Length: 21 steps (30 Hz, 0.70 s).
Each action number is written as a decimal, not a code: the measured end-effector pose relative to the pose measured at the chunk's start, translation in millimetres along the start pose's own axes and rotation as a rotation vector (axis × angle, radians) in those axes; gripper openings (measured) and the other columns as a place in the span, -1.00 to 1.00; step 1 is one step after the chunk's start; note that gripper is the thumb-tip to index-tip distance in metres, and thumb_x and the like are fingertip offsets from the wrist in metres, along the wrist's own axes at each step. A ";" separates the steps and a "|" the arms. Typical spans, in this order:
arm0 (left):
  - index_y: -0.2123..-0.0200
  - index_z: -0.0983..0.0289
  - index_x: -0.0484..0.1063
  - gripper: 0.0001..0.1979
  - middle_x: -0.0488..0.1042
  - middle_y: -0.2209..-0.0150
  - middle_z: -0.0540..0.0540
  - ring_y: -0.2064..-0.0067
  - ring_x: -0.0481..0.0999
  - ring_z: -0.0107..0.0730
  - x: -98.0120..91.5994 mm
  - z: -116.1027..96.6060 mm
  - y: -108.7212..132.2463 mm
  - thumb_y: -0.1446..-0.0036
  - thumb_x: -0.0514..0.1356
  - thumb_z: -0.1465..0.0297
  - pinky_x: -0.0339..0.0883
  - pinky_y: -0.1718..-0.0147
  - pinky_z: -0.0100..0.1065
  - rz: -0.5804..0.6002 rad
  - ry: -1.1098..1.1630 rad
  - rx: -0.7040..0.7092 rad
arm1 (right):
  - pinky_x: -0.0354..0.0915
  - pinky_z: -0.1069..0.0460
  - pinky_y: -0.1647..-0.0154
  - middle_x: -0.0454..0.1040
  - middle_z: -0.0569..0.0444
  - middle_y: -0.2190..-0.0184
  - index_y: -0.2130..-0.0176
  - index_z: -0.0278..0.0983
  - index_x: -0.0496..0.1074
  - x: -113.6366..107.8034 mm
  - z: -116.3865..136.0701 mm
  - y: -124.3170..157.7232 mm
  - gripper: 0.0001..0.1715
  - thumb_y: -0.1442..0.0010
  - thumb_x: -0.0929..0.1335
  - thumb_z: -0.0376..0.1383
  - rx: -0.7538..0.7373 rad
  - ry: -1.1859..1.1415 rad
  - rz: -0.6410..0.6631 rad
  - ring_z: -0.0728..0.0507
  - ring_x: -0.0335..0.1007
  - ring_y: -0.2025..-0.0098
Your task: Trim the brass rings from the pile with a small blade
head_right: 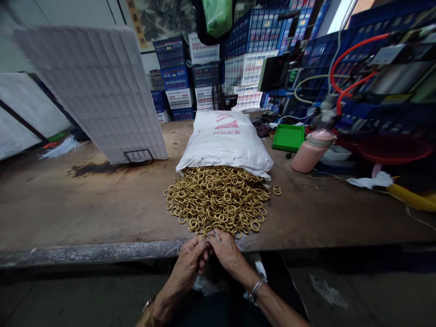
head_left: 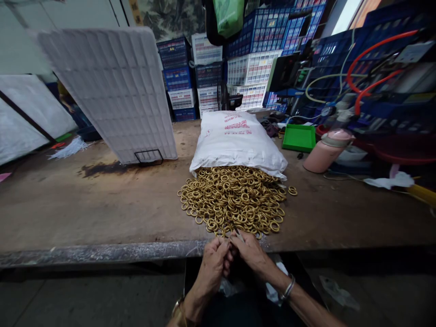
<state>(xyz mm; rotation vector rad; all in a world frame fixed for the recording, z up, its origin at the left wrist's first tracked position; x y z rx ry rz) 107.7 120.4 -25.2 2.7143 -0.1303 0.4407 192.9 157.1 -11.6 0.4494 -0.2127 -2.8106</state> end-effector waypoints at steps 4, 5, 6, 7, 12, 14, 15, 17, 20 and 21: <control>0.49 0.32 0.28 -0.64 0.17 0.67 -0.12 0.73 0.02 -0.71 1.9 -0.7 2.1 0.01 0.11 0.10 -0.15 0.78 -0.58 0.013 0.002 -0.006 | 0.09 0.12 0.51 0.24 0.21 0.67 0.60 -0.26 0.21 -2.1 1.4 -0.2 -0.73 -0.05 0.16 -0.21 0.007 0.014 -0.005 0.02 0.14 0.56; 0.49 0.32 0.28 -0.63 0.17 0.67 -0.12 0.73 0.02 -0.71 2.4 -0.7 2.6 0.01 0.11 0.09 -0.15 0.78 -0.57 0.016 0.006 -0.010 | 0.09 0.12 0.52 0.24 0.21 0.67 0.61 -0.26 0.20 -2.4 1.6 -0.3 -0.72 -0.05 0.16 -0.21 0.002 0.022 -0.007 0.02 0.14 0.57; 0.49 0.32 0.28 -0.63 0.16 0.67 -0.13 0.73 0.01 -0.71 2.8 -0.6 3.2 0.01 0.11 0.09 -0.16 0.77 -0.57 0.017 0.010 -0.014 | 0.08 0.11 0.52 0.24 0.21 0.67 0.61 -0.26 0.20 -2.5 1.4 -0.5 -0.70 -0.06 0.15 -0.20 -0.003 0.031 -0.008 0.02 0.13 0.57; 0.49 0.32 0.28 -0.62 0.16 0.67 -0.13 0.73 0.01 -0.72 2.9 -0.5 3.8 0.02 0.11 0.08 -0.17 0.77 -0.57 0.016 0.015 -0.017 | 0.08 0.11 0.52 0.24 0.20 0.67 0.62 -0.26 0.20 -2.1 0.9 -0.7 -0.69 -0.07 0.15 -0.20 -0.007 0.038 -0.006 0.02 0.13 0.57; 0.50 0.32 0.26 -0.62 0.17 0.67 -0.13 0.72 0.02 -0.71 -0.8 1.8 4.7 0.05 0.13 0.07 -0.16 0.76 -0.57 -0.011 0.049 -0.019 | 0.10 0.11 0.50 0.23 0.21 0.67 0.59 -0.27 0.21 -1.8 -3.1 -1.1 -0.70 -0.08 0.16 -0.19 -0.026 0.057 -0.043 0.02 0.15 0.57; 0.51 0.31 0.24 -0.62 0.19 0.66 -0.13 0.72 0.03 -0.71 -4.4 3.6 4.0 0.06 0.14 0.07 -0.14 0.76 -0.57 -0.027 0.072 -0.014 | 0.11 0.11 0.50 0.23 0.21 0.67 0.57 -0.26 0.21 -0.9 -2.7 -0.4 -0.71 -0.09 0.16 -0.18 -0.037 0.067 -0.054 0.02 0.15 0.57; 0.51 0.30 0.23 -0.62 0.20 0.66 -0.13 0.72 0.03 -0.71 -6.7 4.4 3.6 0.06 0.14 0.07 -0.13 0.76 -0.57 -0.039 0.086 -0.011 | 0.11 0.11 0.51 0.22 0.22 0.67 0.55 -0.26 0.21 -0.1 -1.8 0.3 -0.71 -0.10 0.16 -0.17 -0.043 0.084 -0.055 0.02 0.15 0.58; 0.51 0.29 0.20 -0.61 0.21 0.65 -0.12 0.72 0.05 -0.71 -11.9 5.5 2.9 0.07 0.14 0.06 -0.13 0.75 -0.58 -0.070 0.115 -0.005 | 0.10 0.11 0.52 0.21 0.22 0.67 0.53 -0.26 0.22 1.7 1.6 2.6 -0.71 -0.12 0.14 -0.17 -0.065 0.151 -0.054 0.01 0.15 0.58; 0.50 0.28 0.18 -0.61 0.21 0.64 -0.13 0.70 0.07 -0.70 -18.0 4.0 3.3 0.08 0.15 0.06 -0.12 0.74 -0.59 -0.114 0.137 0.011 | 0.10 0.10 0.48 0.27 0.17 0.61 0.50 -0.26 0.23 7.5 9.7 7.7 -0.74 -0.13 0.12 -0.23 -0.138 0.288 -0.030 0.00 0.18 0.53; 0.49 0.28 0.18 -0.61 0.21 0.64 -0.13 0.70 0.07 -0.70 -18.7 2.5 3.8 0.09 0.15 0.05 -0.12 0.74 -0.59 -0.120 0.139 0.019 | 0.10 0.10 0.46 0.29 0.15 0.58 0.49 -0.26 0.23 10.9 12.1 9.7 -0.76 -0.12 0.12 -0.26 -0.168 0.327 -0.007 -0.01 0.19 0.51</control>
Point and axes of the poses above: each hand's wrist, its own y-axis away from the middle knuckle, its own x-axis out of the palm, z = x × y, the point moved 9 cm from there along -y, towards the middle knuckle
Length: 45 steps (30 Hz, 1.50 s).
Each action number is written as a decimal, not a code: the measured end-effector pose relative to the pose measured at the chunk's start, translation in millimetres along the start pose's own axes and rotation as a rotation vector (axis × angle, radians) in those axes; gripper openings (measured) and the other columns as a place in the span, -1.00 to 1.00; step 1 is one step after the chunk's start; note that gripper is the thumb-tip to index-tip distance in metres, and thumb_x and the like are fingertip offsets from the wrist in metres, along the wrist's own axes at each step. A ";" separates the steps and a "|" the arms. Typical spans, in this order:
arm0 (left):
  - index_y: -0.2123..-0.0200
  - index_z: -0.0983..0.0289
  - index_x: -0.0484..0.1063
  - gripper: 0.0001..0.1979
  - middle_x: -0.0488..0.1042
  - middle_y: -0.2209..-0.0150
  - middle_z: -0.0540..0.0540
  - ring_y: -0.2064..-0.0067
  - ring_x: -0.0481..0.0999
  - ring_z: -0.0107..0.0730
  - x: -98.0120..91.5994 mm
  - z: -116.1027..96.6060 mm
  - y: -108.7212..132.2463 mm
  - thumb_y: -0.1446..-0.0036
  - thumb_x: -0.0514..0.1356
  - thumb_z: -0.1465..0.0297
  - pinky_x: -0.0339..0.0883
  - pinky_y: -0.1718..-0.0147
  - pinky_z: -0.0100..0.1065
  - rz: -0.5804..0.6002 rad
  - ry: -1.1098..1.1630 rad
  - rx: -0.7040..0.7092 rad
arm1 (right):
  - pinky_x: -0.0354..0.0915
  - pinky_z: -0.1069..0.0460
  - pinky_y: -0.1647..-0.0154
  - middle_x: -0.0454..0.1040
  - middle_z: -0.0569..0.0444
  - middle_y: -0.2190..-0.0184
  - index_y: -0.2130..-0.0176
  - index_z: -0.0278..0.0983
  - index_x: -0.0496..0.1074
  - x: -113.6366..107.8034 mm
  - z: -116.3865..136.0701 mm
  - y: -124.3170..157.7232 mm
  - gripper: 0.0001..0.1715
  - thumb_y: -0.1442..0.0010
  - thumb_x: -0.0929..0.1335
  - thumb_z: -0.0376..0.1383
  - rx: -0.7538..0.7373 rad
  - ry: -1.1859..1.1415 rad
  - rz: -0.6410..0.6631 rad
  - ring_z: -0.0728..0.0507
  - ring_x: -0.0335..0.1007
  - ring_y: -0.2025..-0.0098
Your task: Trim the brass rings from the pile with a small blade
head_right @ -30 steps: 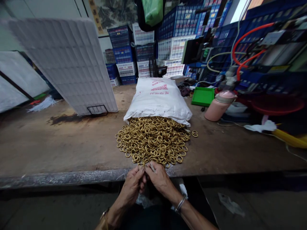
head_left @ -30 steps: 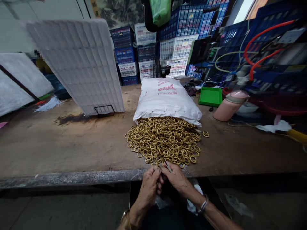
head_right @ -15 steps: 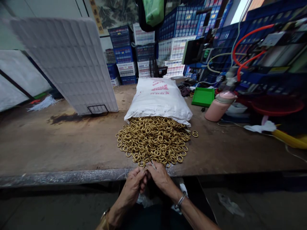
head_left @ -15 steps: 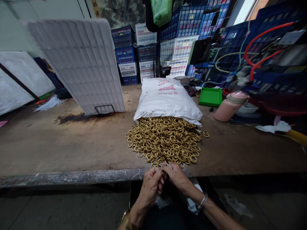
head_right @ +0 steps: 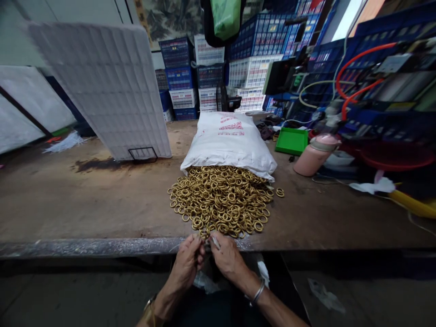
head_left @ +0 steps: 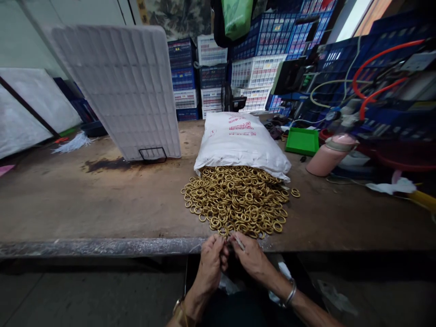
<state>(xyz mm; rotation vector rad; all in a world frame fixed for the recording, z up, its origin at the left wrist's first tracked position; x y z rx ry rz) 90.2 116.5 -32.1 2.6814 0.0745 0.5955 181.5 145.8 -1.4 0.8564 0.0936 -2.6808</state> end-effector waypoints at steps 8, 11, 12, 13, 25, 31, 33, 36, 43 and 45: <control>0.44 0.28 0.20 -0.62 0.24 0.62 -0.12 0.69 0.08 -0.70 4.7 -9.4 6.8 0.05 0.13 0.06 -0.11 0.72 -0.58 0.039 0.053 0.020 | 0.09 0.10 0.46 0.32 0.13 0.56 0.46 -0.23 0.20 4.0 3.0 4.4 -0.84 -0.03 0.12 -0.42 -0.013 0.140 0.034 -0.03 0.23 0.50; 0.40 0.28 0.23 -0.63 0.25 0.60 -0.11 0.69 0.07 -0.70 5.1 -11.3 7.4 0.03 0.12 0.07 -0.11 0.72 -0.58 0.057 0.075 0.034 | 0.12 0.09 0.42 0.34 0.11 0.53 0.42 -0.22 0.22 -3.2 4.6 4.1 -0.82 -0.04 0.10 -0.40 -0.009 0.162 -0.020 -0.06 0.26 0.47; 0.39 0.28 0.24 -0.63 0.25 0.59 -0.11 0.69 0.08 -0.70 5.1 -12.0 7.4 0.03 0.12 0.07 -0.10 0.73 -0.58 0.061 0.078 0.039 | 0.13 0.08 0.40 0.36 0.10 0.51 0.40 -0.22 0.23 -5.2 5.6 4.3 -0.82 -0.05 0.10 -0.39 -0.015 0.164 -0.037 -0.06 0.27 0.45; 0.38 0.28 0.25 -0.63 0.26 0.59 -0.10 0.69 0.08 -0.69 5.2 -12.9 7.5 0.04 0.13 0.07 -0.10 0.73 -0.58 0.064 0.081 0.047 | 0.13 0.08 0.39 0.37 0.09 0.49 0.39 -0.22 0.24 -6.7 6.4 4.5 -0.81 -0.05 0.11 -0.39 -0.021 0.167 -0.049 -0.07 0.28 0.44; 0.43 0.27 0.20 -0.65 0.22 0.60 -0.12 0.69 0.07 -0.70 9.6 -16.8 10.4 0.01 0.11 0.08 -0.07 0.73 -0.60 0.084 -0.025 0.084 | 0.10 0.10 0.41 0.43 0.05 0.47 0.36 -0.25 0.28 -5.3 16.8 7.1 -0.69 0.09 0.12 -0.50 -0.054 0.343 -0.006 -0.07 0.33 0.43; 0.46 0.27 0.20 -0.61 0.23 0.62 -0.11 0.70 0.05 -0.69 7.1 -20.1 9.9 0.08 0.14 0.04 -0.08 0.75 -0.58 0.034 -0.091 0.103 | 0.10 0.11 0.41 0.42 0.08 0.49 0.37 -0.24 0.26 -7.6 14.9 6.7 -0.66 0.13 0.10 -0.52 -0.050 0.335 -0.026 -0.06 0.33 0.43; 0.49 0.27 0.19 -0.59 0.23 0.62 -0.11 0.70 0.04 -0.70 6.9 -20.2 9.0 0.11 0.16 0.03 -0.10 0.74 -0.57 0.024 -0.089 0.109 | 0.10 0.11 0.41 0.42 0.08 0.49 0.36 -0.23 0.25 -7.6 14.9 6.5 -0.66 0.14 0.11 -0.53 -0.047 0.338 -0.022 -0.06 0.33 0.43; 0.54 0.27 0.18 -0.58 0.22 0.64 -0.11 0.70 0.03 -0.70 7.3 -20.9 8.1 0.12 0.16 0.03 -0.10 0.72 -0.55 0.022 -0.095 0.128 | 0.08 0.11 0.42 0.41 0.07 0.49 0.38 -0.24 0.25 -7.9 15.3 6.1 -0.68 0.14 0.11 -0.52 -0.046 0.341 -0.020 -0.07 0.31 0.44; 0.54 0.27 0.19 -0.63 0.17 0.64 -0.11 0.68 0.02 -0.67 5.9 -21.2 6.9 0.02 0.11 0.07 -0.08 0.68 -0.52 0.065 -0.148 0.196 | 0.07 0.12 0.42 0.37 0.10 0.51 0.41 -0.24 0.23 0.4 12.8 4.8 -0.70 0.15 0.12 -0.53 -0.092 0.241 0.080 -0.04 0.26 0.46; 0.54 0.27 0.19 -0.65 0.16 0.64 -0.12 0.67 0.02 -0.66 4.7 -21.1 6.8 0.00 0.11 0.09 -0.07 0.67 -0.52 0.076 -0.157 0.212 | 0.08 0.12 0.41 0.38 0.11 0.49 0.41 -0.24 0.23 3.2 15.1 5.3 -0.71 0.15 0.12 -0.53 -0.121 0.179 0.113 -0.04 0.25 0.45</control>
Point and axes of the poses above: each hand's wrist, its own y-axis away from the middle knuckle, its own x-axis out of the palm, z = x × y, the point moved 9 cm from there along -y, towards the middle knuckle
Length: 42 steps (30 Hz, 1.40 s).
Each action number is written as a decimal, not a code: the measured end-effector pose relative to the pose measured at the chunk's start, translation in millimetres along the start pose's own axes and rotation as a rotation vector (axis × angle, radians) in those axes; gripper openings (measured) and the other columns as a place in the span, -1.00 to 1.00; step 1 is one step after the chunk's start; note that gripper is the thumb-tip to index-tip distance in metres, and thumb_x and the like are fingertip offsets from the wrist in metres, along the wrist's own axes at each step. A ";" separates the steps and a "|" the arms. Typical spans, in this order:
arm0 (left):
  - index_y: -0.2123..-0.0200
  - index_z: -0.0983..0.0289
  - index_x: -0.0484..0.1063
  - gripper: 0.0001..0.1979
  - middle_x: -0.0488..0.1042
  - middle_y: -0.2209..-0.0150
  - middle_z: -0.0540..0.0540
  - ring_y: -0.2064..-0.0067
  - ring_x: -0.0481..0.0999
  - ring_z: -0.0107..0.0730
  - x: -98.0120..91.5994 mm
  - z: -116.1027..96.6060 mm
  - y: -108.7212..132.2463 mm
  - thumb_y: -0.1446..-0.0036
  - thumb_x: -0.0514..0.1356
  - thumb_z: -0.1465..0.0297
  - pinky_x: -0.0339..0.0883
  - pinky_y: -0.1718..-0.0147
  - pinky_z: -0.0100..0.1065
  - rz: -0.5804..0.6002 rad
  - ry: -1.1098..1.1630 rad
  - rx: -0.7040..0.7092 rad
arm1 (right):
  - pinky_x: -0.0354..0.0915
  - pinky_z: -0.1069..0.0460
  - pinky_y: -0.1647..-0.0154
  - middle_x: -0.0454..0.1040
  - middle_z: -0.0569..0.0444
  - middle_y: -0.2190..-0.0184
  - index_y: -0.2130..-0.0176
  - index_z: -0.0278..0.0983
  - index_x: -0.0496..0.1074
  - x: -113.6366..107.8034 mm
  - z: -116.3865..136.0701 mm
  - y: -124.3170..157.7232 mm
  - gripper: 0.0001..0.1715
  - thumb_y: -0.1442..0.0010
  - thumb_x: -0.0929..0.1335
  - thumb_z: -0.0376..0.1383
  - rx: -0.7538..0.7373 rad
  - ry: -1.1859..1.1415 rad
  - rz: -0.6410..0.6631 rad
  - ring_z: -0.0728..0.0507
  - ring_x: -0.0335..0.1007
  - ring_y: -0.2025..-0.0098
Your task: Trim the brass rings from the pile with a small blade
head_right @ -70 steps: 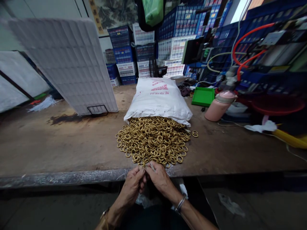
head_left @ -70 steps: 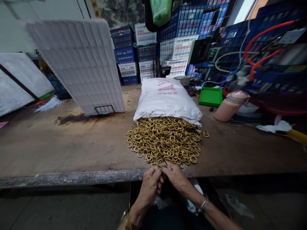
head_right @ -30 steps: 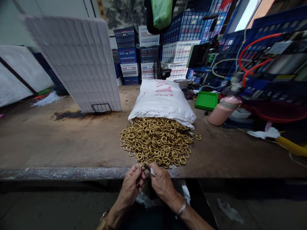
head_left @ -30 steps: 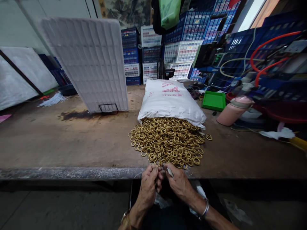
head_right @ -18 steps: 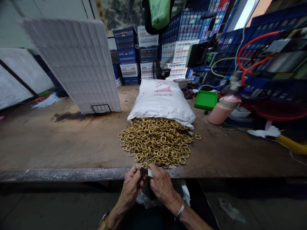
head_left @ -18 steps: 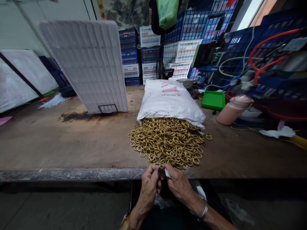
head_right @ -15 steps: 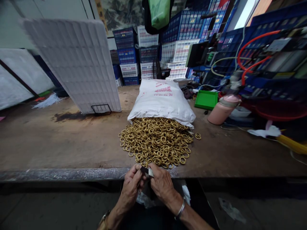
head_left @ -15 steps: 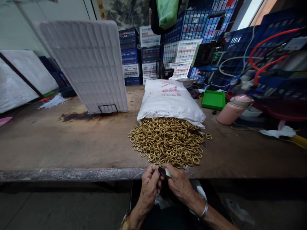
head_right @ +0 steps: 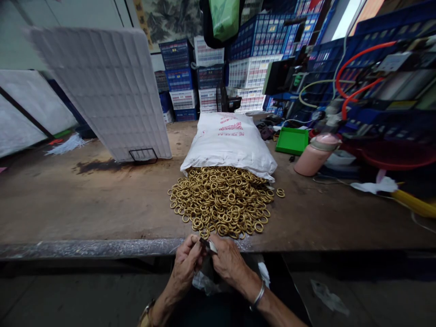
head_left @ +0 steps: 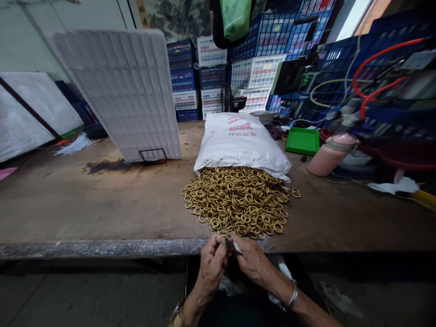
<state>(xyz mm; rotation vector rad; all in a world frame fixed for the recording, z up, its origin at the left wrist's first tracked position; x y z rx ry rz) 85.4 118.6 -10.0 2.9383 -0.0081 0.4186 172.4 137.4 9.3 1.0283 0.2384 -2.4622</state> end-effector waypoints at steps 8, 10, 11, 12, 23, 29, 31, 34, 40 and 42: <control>0.58 0.28 0.19 -0.61 0.14 0.66 -0.11 0.67 0.00 -0.67 -1.6 -7.4 12.4 0.05 0.13 0.07 -0.11 0.69 -0.53 0.009 -0.015 -0.034 | -0.02 0.10 0.46 0.42 0.06 0.49 0.31 -0.27 0.28 -1.7 -7.6 -0.8 -0.63 0.14 0.15 -0.54 0.106 0.246 0.038 -0.06 0.28 0.46; 0.57 0.29 0.19 -0.62 0.16 0.66 -0.11 0.68 0.01 -0.68 6.4 -14.3 21.8 0.02 0.12 0.09 -0.13 0.70 -0.54 0.068 0.011 -0.056 | -0.06 0.09 0.48 0.42 0.05 0.51 0.31 -0.29 0.29 -8.5 -14.0 -0.9 -0.66 0.12 0.16 -0.55 0.158 0.356 0.011 -0.06 0.29 0.48; 0.56 0.29 0.19 -0.63 0.19 0.65 -0.10 0.68 0.03 -0.68 11.8 -17.6 26.5 0.01 0.13 0.10 -0.14 0.71 -0.55 0.108 0.032 -0.069 | -0.07 0.08 0.49 0.42 0.05 0.52 0.33 -0.29 0.28 -12.7 -16.4 -1.1 -0.69 0.10 0.16 -0.55 0.174 0.396 -0.009 -0.05 0.29 0.49; 0.55 0.29 0.19 -0.64 0.21 0.65 -0.09 0.69 0.03 -0.69 16.6 -19.7 30.7 0.00 0.13 0.11 -0.15 0.72 -0.55 0.142 0.066 -0.092 | -0.08 0.08 0.49 0.41 0.06 0.53 0.36 -0.29 0.28 -16.7 -17.8 -1.6 -0.72 0.08 0.16 -0.54 0.184 0.423 -0.032 -0.05 0.28 0.50; 0.42 0.29 0.24 -0.80 0.39 0.47 0.02 0.66 0.19 -0.65 -3.0 -0.9 22.8 -0.04 0.13 0.27 -0.07 0.76 -0.58 0.028 0.446 -0.193 | -0.06 0.08 0.42 0.45 0.09 0.39 0.20 -0.23 0.23 -10.9 -9.4 -18.4 -0.71 -0.02 0.22 -0.45 0.101 0.486 -0.128 -0.07 0.35 0.37; 0.25 0.29 0.31 -0.78 0.40 0.46 0.04 0.55 0.33 -0.56 -5.2 7.8 24.5 0.00 0.16 0.34 0.04 0.69 -0.58 0.046 0.588 -0.304 | -0.07 0.06 0.43 0.46 0.07 0.36 0.11 -0.23 0.19 -3.4 -17.1 -16.1 -0.63 -0.03 0.24 -0.42 0.131 0.539 -0.122 -0.10 0.36 0.36; 0.38 0.34 0.35 -0.83 0.40 0.44 0.07 0.50 0.35 -0.53 -6.2 7.1 22.5 0.02 0.18 0.34 0.08 0.67 -0.56 0.036 0.617 -0.304 | -0.07 0.07 0.44 0.46 0.08 0.40 0.13 -0.23 0.19 -3.7 -19.9 -16.1 -0.68 -0.05 0.23 -0.40 0.140 0.531 -0.127 -0.09 0.35 0.38; 0.54 0.37 0.33 -0.78 0.40 0.42 0.10 0.46 0.36 -0.49 -7.9 4.2 17.1 0.05 0.21 0.32 0.12 0.68 -0.54 0.012 0.597 -0.262 | -0.07 0.08 0.45 0.44 0.08 0.44 0.16 -0.24 0.19 -5.7 -24.2 -16.2 -0.74 -0.09 0.22 -0.36 0.172 0.523 -0.145 -0.09 0.35 0.41; 0.51 0.33 0.28 -0.74 0.30 0.57 -0.02 0.61 0.22 -0.62 3.0 3.9 5.7 0.04 0.20 0.25 0.04 0.72 -0.59 0.070 0.409 -0.230 | -0.05 0.09 0.47 0.41 0.10 0.48 0.26 -0.26 0.22 -15.3 -27.1 -17.2 -0.80 -0.04 0.19 -0.42 0.185 0.363 -0.167 -0.05 0.31 0.46; 0.48 0.31 0.26 -0.72 0.28 0.58 -0.06 0.64 0.18 -0.65 3.6 3.8 0.8 0.07 0.21 0.22 -0.03 0.75 -0.61 0.046 0.331 -0.203 | -0.04 0.10 0.47 0.37 0.12 0.51 0.33 -0.26 0.23 -22.9 -28.3 -18.5 -0.84 -0.01 0.18 -0.44 0.180 0.271 -0.201 -0.02 0.25 0.50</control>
Point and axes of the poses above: each hand's wrist, its own y-axis away from the middle knuckle, its own x-axis out of the palm, z = x × y, the point moved 9 cm from there along -y, towards the middle knuckle
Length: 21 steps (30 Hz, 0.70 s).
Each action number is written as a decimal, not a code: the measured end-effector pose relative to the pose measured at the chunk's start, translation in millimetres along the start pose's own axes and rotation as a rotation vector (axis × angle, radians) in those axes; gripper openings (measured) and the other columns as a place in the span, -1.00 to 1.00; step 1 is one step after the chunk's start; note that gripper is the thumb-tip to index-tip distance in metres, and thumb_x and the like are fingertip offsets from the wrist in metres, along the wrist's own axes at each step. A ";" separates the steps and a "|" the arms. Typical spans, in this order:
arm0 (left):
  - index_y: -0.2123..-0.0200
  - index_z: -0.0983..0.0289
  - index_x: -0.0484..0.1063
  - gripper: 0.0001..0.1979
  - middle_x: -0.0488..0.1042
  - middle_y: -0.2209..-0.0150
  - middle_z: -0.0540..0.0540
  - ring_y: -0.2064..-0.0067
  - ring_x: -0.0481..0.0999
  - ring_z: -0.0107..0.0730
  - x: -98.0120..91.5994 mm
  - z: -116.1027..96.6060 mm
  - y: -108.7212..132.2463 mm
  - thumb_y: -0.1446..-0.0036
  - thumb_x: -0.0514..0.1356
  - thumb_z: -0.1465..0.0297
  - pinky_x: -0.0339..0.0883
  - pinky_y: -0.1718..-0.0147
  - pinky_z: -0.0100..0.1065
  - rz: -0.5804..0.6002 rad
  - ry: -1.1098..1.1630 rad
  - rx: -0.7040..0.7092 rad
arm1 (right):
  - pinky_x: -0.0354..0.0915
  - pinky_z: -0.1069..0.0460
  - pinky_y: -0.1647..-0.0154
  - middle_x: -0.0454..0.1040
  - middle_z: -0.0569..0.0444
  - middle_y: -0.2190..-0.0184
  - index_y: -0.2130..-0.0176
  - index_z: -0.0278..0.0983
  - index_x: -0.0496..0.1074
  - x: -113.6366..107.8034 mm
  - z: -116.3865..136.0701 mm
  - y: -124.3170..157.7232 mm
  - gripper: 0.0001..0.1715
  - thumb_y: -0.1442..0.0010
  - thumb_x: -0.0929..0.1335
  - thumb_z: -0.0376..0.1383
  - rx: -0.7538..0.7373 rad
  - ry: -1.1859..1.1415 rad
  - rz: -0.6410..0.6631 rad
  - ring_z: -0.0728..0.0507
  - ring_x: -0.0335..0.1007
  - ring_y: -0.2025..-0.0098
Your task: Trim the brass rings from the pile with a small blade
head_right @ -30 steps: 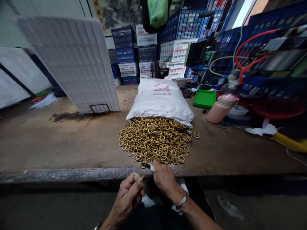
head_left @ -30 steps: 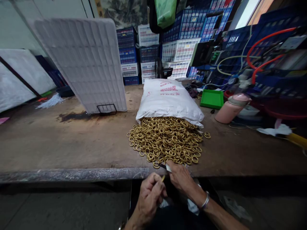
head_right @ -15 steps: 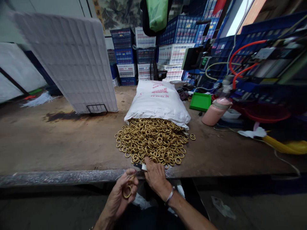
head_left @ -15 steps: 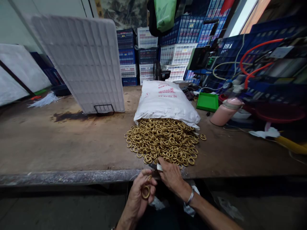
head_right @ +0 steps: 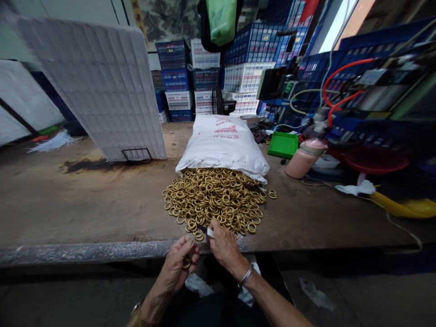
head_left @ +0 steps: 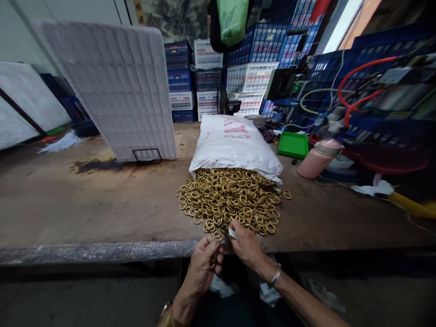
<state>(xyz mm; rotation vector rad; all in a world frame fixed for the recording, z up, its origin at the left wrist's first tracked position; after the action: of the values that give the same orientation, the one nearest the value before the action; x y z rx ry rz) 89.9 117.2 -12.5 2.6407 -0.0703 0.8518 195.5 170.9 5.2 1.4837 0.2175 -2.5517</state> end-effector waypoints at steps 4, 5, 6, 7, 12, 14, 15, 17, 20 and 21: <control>0.36 0.26 0.25 -0.68 0.24 0.62 -0.13 0.71 0.07 -0.68 -4.2 -3.3 -9.2 0.08 0.19 0.16 -0.13 0.77 -0.60 -0.113 -0.207 0.067 | -0.02 0.11 0.52 0.19 0.19 0.62 0.54 -0.24 0.13 -8.4 -7.5 -5.2 -0.81 -0.07 0.17 -0.25 0.050 -0.306 -0.018 0.01 0.09 0.55; 0.33 0.26 0.26 -0.68 0.23 0.63 -0.14 0.71 0.06 -0.68 -4.2 -6.4 -10.7 0.07 0.18 0.17 -0.11 0.76 -0.59 -0.127 -0.268 0.105 | -0.02 0.11 0.54 0.13 0.22 0.64 0.57 -0.23 0.09 -7.4 -8.6 -5.2 -0.75 -0.07 0.18 -0.19 0.072 -0.418 0.007 0.02 0.05 0.57; 0.31 0.27 0.27 -0.70 0.23 0.63 -0.13 0.69 0.07 -0.67 -3.0 -10.7 -11.6 0.06 0.18 0.19 -0.06 0.74 -0.58 -0.130 -0.329 0.158 | -0.03 0.12 0.57 0.08 0.24 0.66 0.58 -0.23 0.07 -4.8 -9.2 -4.3 -0.70 -0.06 0.18 -0.14 0.099 -0.539 0.050 0.04 0.00 0.60; 0.29 0.27 0.29 -0.72 0.25 0.60 -0.12 0.66 0.12 -0.65 -0.9 -15.9 -11.7 0.04 0.17 0.23 0.01 0.69 -0.57 -0.123 -0.391 0.223 | -0.05 0.13 0.60 0.04 0.27 0.68 0.57 -0.22 0.05 -0.7 -9.1 -2.2 -0.68 -0.05 0.19 -0.10 0.136 -0.662 0.110 0.06 -0.05 0.63; 0.22 0.28 0.37 -0.80 0.40 0.40 0.04 0.36 0.36 -0.45 10.5 -30.8 -6.1 -0.06 0.08 0.38 0.24 0.35 -0.45 -0.045 -0.641 0.455 | -0.25 0.17 0.75 -0.08 0.39 0.74 0.48 -0.21 0.06 19.0 3.0 18.7 -0.62 0.00 0.27 0.00 0.322 -1.129 0.473 0.13 -0.31 0.74; 0.20 0.28 0.39 -0.78 0.44 0.33 0.08 0.27 0.39 -0.38 13.7 -31.9 -4.2 -0.07 0.07 0.42 0.24 0.25 -0.40 -0.007 -0.667 0.489 | -0.28 0.18 0.77 -0.10 0.41 0.75 0.45 -0.20 0.06 20.6 7.7 23.9 -0.58 0.03 0.31 0.00 0.348 -1.237 0.554 0.14 -0.34 0.75; 0.19 0.28 0.40 -0.77 0.45 0.30 0.09 0.24 0.40 -0.35 14.9 -32.3 -3.4 -0.07 0.07 0.43 0.24 0.21 -0.38 0.008 -0.665 0.497 | -0.28 0.19 0.77 -0.09 0.41 0.75 0.43 -0.20 0.06 21.2 8.7 25.3 -0.58 0.04 0.32 0.00 0.356 -1.272 0.577 0.15 -0.33 0.75; 0.18 0.27 0.42 -0.75 0.46 0.23 0.13 0.18 0.40 -0.31 16.6 -34.1 -1.9 -0.06 0.08 0.45 0.22 0.15 -0.34 0.023 -0.637 0.504 | -0.27 0.20 0.77 -0.07 0.41 0.75 0.41 -0.21 0.08 24.0 9.4 27.2 -0.58 0.04 0.33 -0.01 0.368 -1.312 0.617 0.16 -0.30 0.76; 0.23 0.26 0.48 -0.77 0.48 0.22 0.15 0.16 0.41 -0.25 18.6 -36.7 -0.3 -0.01 0.14 0.47 0.19 0.10 -0.31 0.035 -0.582 0.488 | -0.26 0.21 0.78 -0.07 0.42 0.77 0.39 -0.21 0.10 30.6 10.2 29.9 -0.60 0.04 0.33 -0.02 0.383 -1.340 0.664 0.16 -0.30 0.76; 0.26 0.25 0.50 -0.78 0.49 0.24 0.16 0.17 0.41 -0.24 19.0 -36.9 -0.1 0.02 0.16 0.48 0.19 0.10 -0.30 0.040 -0.567 0.476 | -0.26 0.22 0.79 -0.07 0.42 0.77 0.39 -0.21 0.10 32.7 10.7 30.9 -0.60 0.04 0.33 -0.02 0.390 -1.345 0.675 0.16 -0.31 0.76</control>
<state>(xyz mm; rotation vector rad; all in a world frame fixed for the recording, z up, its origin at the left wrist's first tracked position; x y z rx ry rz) 85.0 131.6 26.2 3.2606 -0.0708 0.1020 177.7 135.8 -19.1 -0.3402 -0.8190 -2.4100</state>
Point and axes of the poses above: each hand's wrist, its own y-axis away from the middle knuckle, its own x-axis out of the palm, z = x × y, the point moved 9 cm from there along -y, towards the middle knuckle
